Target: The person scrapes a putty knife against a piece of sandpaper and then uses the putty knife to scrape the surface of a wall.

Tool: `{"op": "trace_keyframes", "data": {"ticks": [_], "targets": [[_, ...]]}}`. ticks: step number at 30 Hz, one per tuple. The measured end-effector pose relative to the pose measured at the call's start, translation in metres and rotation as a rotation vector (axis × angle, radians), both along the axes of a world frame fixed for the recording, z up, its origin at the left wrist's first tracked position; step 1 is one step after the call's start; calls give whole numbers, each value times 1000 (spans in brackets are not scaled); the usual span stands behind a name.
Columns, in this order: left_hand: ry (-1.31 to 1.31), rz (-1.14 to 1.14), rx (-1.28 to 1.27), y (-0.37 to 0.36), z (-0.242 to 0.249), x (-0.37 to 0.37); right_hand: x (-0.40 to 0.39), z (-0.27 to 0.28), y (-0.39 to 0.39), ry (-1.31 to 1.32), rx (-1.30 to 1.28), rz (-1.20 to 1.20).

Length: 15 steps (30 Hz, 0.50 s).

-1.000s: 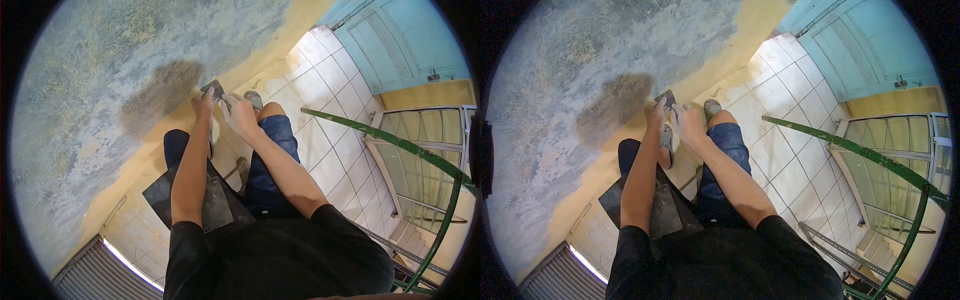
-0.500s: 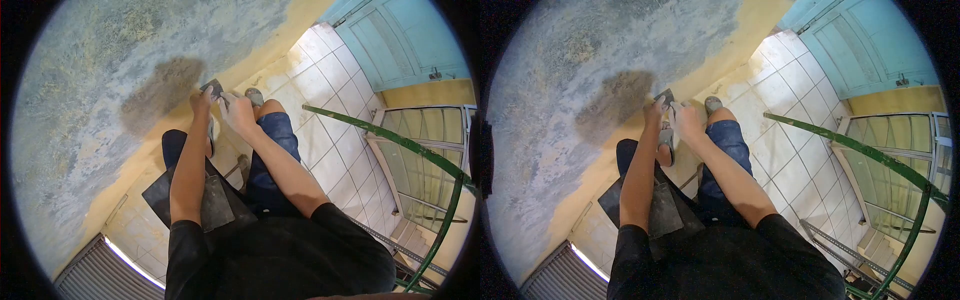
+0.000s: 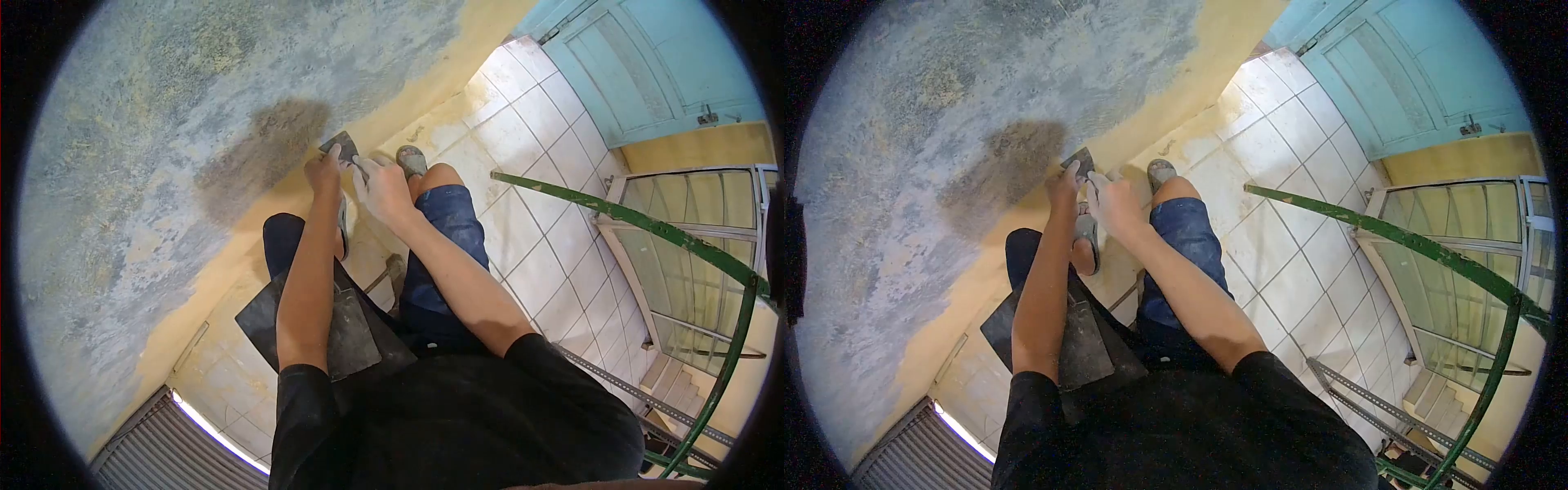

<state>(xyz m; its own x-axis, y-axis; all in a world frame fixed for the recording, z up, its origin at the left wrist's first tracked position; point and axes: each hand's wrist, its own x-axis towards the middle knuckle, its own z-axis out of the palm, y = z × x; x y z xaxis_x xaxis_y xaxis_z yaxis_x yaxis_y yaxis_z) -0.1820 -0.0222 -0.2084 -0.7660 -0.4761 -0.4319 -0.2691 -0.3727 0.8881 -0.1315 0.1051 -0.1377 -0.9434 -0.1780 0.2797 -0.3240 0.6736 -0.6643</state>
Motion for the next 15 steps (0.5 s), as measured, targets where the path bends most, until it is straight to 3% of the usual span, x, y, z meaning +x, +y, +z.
{"op": "trace_keyframes", "data": {"ticks": [2,4,8,15], "targets": [[-29,-14,-35,-4,14,1,6,7,1,60,-78,-13],[103,-65,-64,-7,9,2,1,5,-3,54,-65,-26],[-33,23,6,-5,-11,-3,-5,-11,-6,45,-10,-12],[-18,-23,-92,-6,19,-1,7,7,-2,9,-131,19]]}}
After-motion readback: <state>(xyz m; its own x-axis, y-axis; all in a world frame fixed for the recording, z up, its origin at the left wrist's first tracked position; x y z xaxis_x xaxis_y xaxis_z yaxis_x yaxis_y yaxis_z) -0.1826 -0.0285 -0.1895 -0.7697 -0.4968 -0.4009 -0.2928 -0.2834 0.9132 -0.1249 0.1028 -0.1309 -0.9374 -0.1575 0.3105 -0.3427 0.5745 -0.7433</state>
